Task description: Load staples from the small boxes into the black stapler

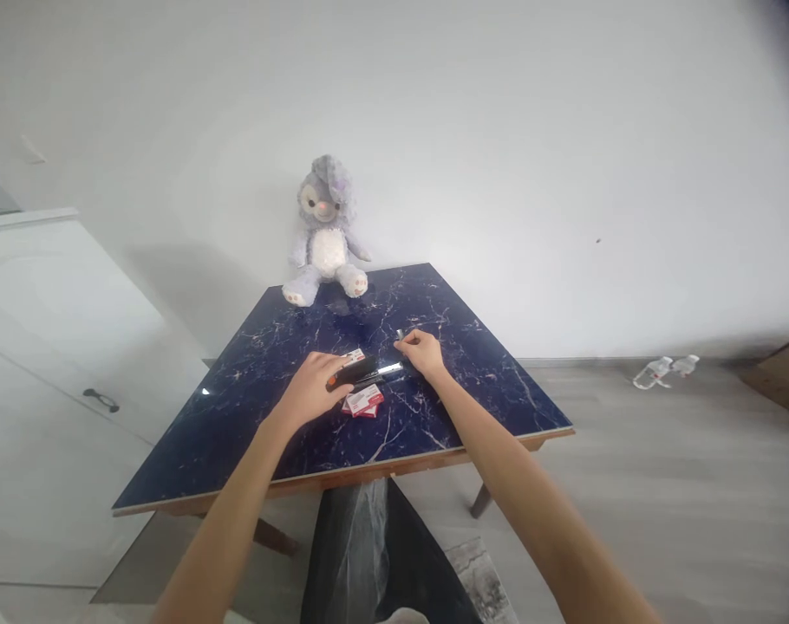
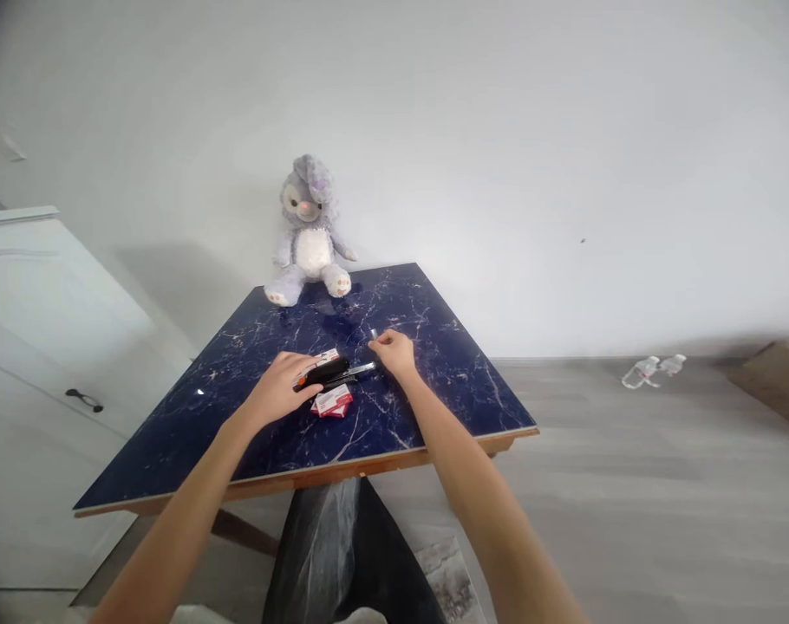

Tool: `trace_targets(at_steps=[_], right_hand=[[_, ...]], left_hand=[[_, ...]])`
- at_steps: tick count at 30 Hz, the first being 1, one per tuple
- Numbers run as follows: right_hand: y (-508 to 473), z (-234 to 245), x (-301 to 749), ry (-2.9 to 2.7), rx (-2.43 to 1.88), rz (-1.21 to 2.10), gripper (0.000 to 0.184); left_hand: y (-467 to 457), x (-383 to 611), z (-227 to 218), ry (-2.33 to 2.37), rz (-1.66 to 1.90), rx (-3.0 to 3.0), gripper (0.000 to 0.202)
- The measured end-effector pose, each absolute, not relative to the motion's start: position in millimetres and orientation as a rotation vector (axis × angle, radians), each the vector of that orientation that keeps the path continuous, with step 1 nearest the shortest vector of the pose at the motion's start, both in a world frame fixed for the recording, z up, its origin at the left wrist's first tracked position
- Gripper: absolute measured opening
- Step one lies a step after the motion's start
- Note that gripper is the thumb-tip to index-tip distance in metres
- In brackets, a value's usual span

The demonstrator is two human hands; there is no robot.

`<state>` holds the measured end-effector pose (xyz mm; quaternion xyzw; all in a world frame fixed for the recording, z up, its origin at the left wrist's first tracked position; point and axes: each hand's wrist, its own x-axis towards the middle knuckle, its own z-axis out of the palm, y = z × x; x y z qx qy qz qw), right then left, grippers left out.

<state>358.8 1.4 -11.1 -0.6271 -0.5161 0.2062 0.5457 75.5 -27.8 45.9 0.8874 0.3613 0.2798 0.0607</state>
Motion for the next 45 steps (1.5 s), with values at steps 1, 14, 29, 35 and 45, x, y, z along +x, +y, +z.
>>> trace_targets(at_steps=[1,14,29,35,45], right_hand=[[5,-11,359,-1.219,-1.494,0.502,0.024],[9,-18,352,-1.107,-1.267,0.748,0.025],[-5,-9,341,-1.363,-1.162,0.745,0.029],[-3,-11,342,-1.394,-1.184,0.773,0.032],[-13,-8,347,-1.774,-1.439,0.429,0.016]], left_hand=[[-21,74,46,1.079,0.772,2.695,0.041],[-6,44,6,1.373,1.023,2.553,0.042],[-8,41,8,1.312,0.884,2.481,0.047],[-10,42,10,1.316,0.88,2.497,0.049],[-13,43,8,1.259,0.873,2.476,0.049]])
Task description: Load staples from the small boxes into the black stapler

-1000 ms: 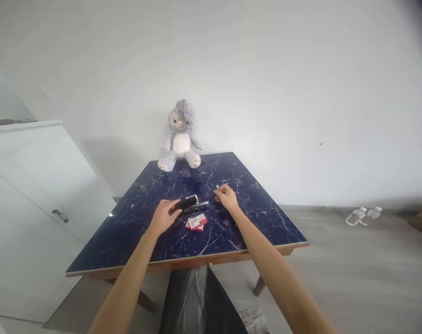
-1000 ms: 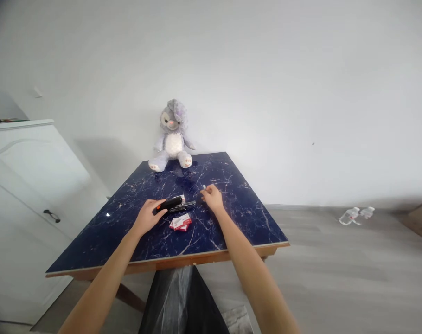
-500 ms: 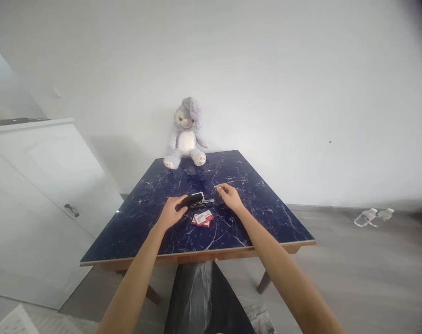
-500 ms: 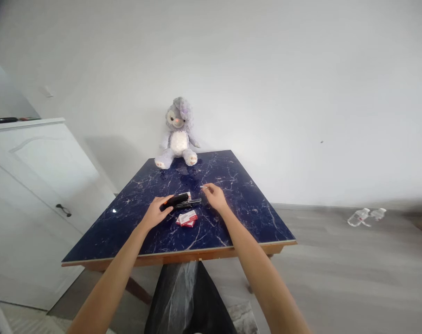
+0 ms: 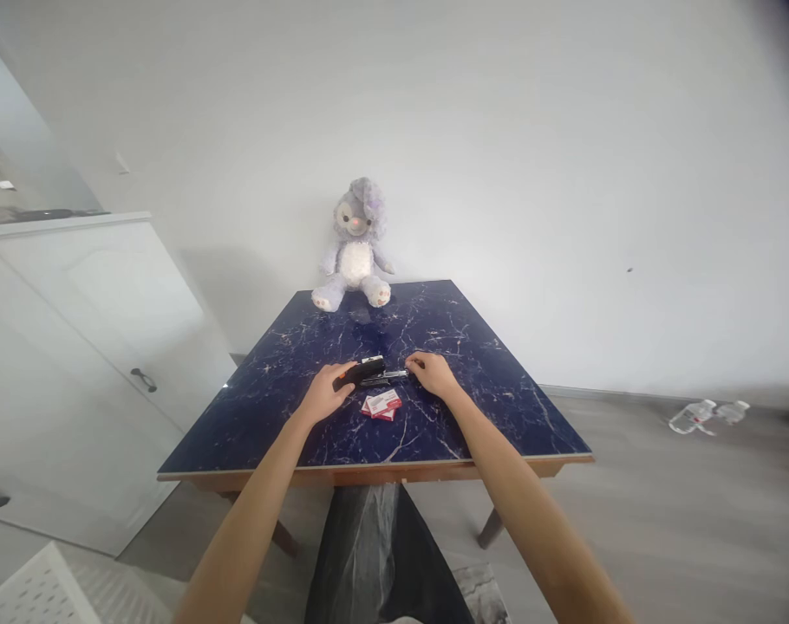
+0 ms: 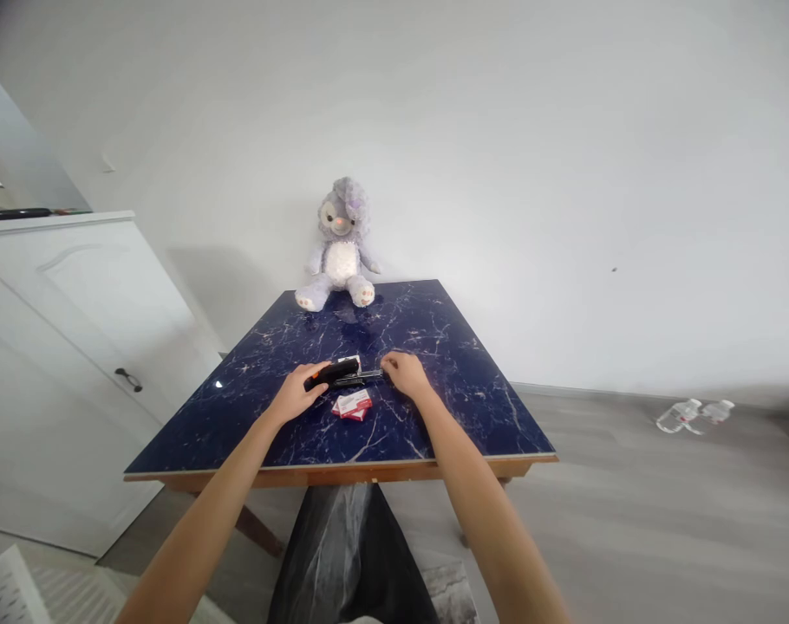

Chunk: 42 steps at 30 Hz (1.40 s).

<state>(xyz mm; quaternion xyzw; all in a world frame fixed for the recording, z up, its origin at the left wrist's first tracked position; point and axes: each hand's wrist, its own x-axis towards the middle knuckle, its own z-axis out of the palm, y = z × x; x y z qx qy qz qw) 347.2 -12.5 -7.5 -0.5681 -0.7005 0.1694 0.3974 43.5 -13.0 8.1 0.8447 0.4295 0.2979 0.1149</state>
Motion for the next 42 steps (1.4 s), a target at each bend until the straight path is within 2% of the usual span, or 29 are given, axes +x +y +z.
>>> trace_targets(at_steps=[7,11,14,22,26,31,42], right_hand=[[-14,-5,351,-1.911,-1.601,0.205,0.017],[-13,-5,354,-1.841,-1.604,0.156,0.037],[-12,-6,357,-1.867,-1.537,0.152,0.041],[-12,-6,352,-1.767,-1.388,0.426,0.031],[-17,-1,349,-1.715,-1.267,0.546,0.037],[-23,4,343,-1.777,-1.278,0.573,0.046],[-24,-2,328,-1.963,-1.248,0.46,0.033]], left_hand=[[-14,44,8,1.278,0.851,2.477,0.048],[-14,45,7,1.296,0.857,2.486,0.048],[-13,46,6,1.3,0.858,2.484,0.048],[-14,50,-1,1.258,0.88,2.618,0.049],[-14,50,-3,1.246,0.865,2.651,0.049],[-12,49,-5,1.236,0.853,2.646,0.049],[-14,48,-4,1.226,0.86,2.604,0.049]])
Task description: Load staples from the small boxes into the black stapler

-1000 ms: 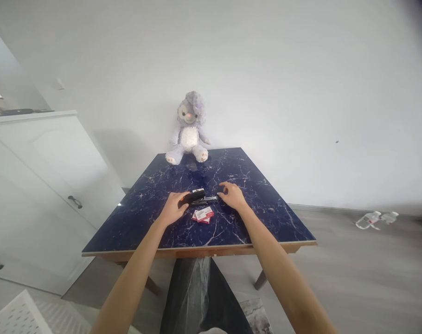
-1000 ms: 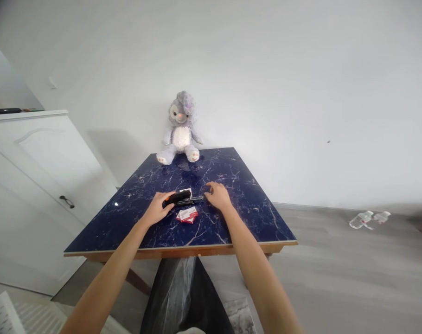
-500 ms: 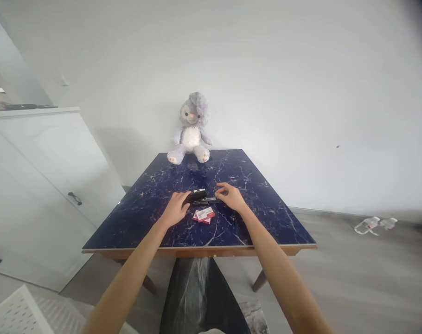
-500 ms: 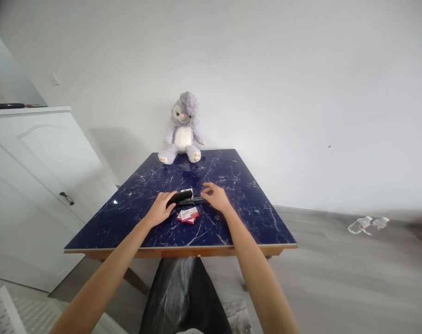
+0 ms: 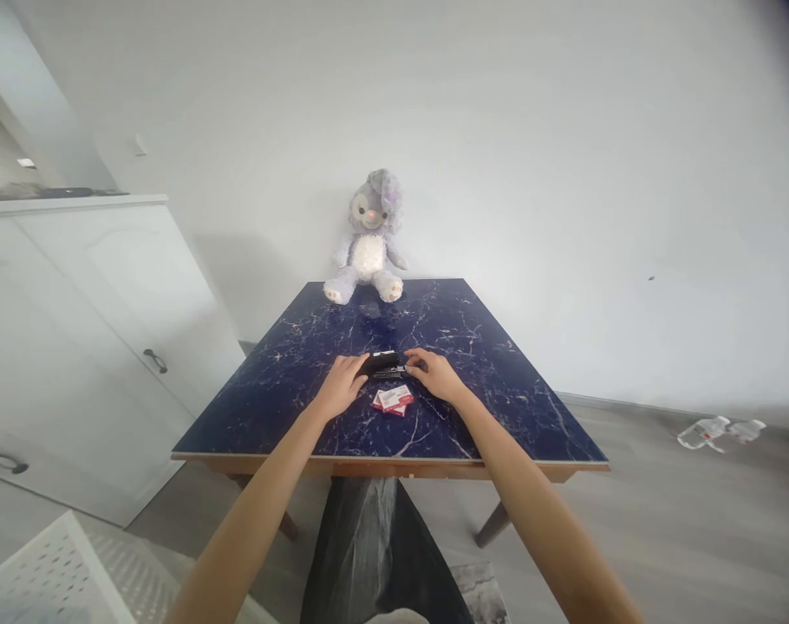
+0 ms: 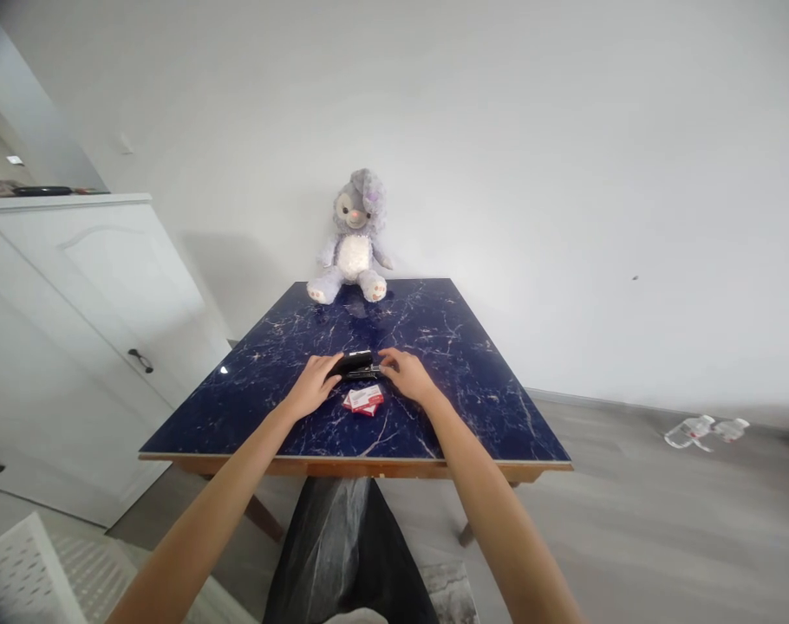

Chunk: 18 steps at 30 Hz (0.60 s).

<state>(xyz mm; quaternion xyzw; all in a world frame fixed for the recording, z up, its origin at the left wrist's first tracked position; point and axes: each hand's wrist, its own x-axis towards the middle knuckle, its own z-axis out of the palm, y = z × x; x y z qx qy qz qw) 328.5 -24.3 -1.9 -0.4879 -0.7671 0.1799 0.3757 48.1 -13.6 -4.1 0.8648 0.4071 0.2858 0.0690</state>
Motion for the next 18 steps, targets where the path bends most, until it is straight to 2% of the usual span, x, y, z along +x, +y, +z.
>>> trace_targets(at_steps=[8,18], right_hand=[[-24.8,-3.3,325.5,-2.012,-1.231,0.281,0.028],[-23.7,-4.1,326.0,-2.077,-1.26,0.207,0.026]], left_hand=[[-13.7,48.4,-2.4,1.21,0.86,2.573,0.049],[-14.7,47.3,-2.0,1.219,0.846,2.541,0.051]])
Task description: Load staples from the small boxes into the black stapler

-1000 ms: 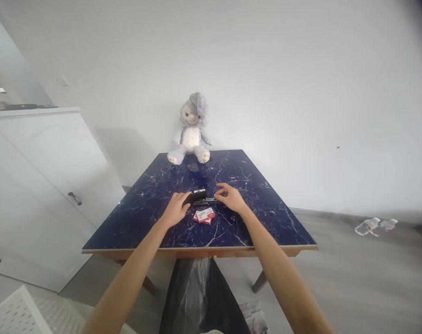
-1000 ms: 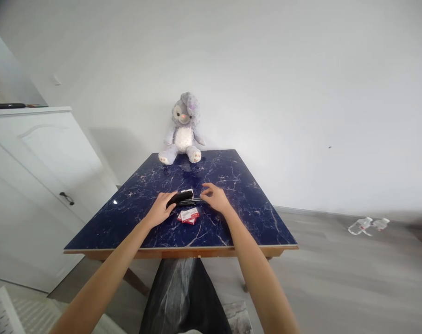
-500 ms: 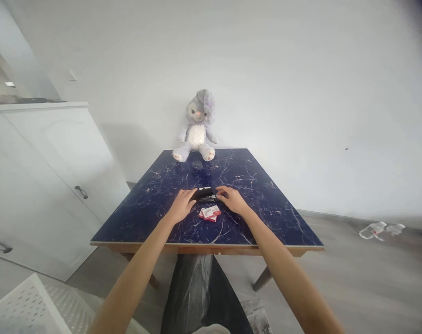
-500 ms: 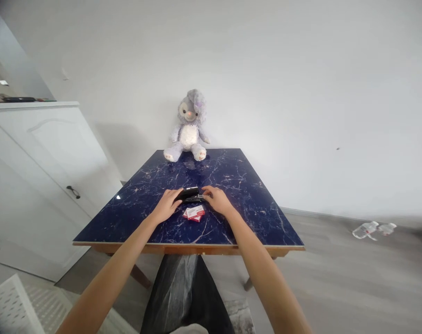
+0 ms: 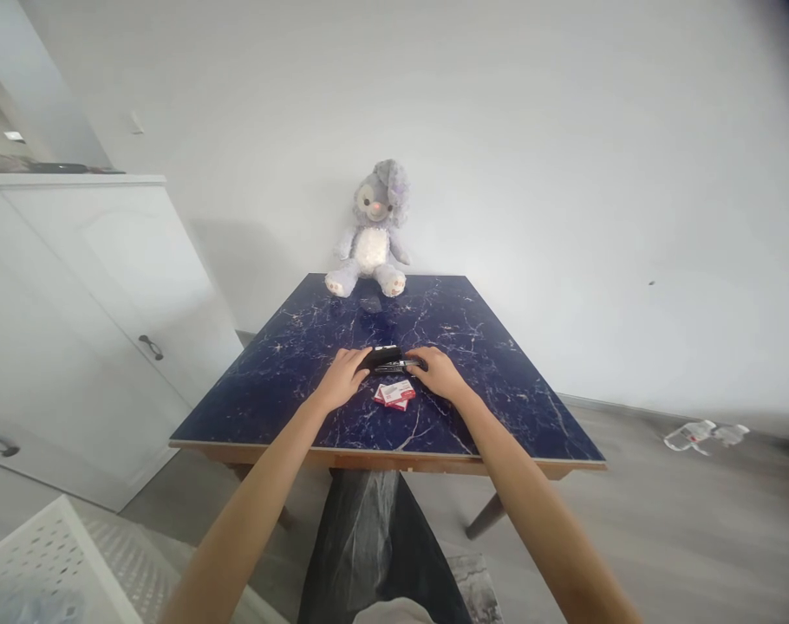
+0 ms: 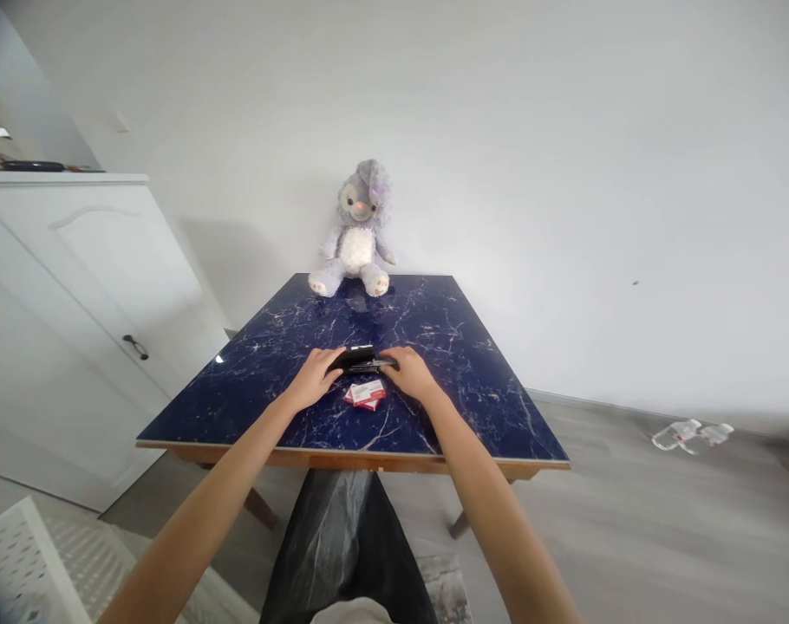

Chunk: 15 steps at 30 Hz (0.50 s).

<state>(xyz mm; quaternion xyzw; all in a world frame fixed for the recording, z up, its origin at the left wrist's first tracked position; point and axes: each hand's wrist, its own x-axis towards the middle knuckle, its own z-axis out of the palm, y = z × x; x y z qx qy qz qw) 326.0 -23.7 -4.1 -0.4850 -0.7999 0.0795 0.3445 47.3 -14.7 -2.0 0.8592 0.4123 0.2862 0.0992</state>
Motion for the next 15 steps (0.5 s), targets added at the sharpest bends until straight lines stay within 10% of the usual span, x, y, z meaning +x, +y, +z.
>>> trace_targets(at_steps=[15], right_hand=[[-21.6,-3.1,328.3,-1.877,-1.317,0.408,0.014]], left_hand=[[-13.7,46.5,-1.3,1.209,0.86,2.512,0.05]])
